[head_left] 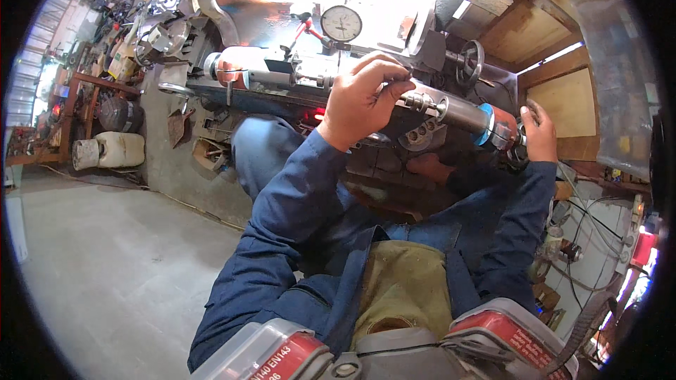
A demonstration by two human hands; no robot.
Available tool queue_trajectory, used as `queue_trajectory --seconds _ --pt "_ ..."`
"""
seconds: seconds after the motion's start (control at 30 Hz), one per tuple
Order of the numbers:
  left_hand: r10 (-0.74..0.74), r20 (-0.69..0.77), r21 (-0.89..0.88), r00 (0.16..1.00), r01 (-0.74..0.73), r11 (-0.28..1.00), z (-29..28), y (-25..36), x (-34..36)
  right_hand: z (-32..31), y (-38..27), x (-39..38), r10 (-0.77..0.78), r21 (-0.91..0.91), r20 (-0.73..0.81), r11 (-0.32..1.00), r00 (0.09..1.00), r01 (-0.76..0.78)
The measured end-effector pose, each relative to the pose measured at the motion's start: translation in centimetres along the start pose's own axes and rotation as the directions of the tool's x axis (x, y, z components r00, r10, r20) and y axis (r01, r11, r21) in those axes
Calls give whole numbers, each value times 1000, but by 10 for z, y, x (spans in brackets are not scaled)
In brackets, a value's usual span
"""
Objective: The person uses a lathe to work on a small metal part, turning wheels to move the carriage and cross-slide, while monitoring a dial indicator.
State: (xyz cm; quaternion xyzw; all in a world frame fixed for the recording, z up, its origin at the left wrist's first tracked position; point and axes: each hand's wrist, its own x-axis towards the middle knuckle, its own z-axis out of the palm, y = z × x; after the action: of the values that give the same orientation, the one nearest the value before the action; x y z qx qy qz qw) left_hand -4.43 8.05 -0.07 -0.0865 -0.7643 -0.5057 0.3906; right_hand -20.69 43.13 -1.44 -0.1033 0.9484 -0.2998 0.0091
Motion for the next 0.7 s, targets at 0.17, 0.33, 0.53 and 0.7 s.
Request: queue_trajectory --seconds 0.17,0.33,0.53,0.7 --pt "171 -460 -95 872 -239 966 -9 -10 -2 0 -17 -16 -28 -145 -65 989 998 19" --pt "-56 -544 -155 837 -35 987 -44 -15 0 10 -3 -38 -249 -342 -240 926 938 159" --pt "-98 -448 -127 889 46 991 -47 -30 -11 20 -6 -52 -482 -453 -394 843 782 291" --pt "-158 -399 -97 903 130 987 -39 -36 -18 25 -8 -55 -503 -427 -464 848 729 313"
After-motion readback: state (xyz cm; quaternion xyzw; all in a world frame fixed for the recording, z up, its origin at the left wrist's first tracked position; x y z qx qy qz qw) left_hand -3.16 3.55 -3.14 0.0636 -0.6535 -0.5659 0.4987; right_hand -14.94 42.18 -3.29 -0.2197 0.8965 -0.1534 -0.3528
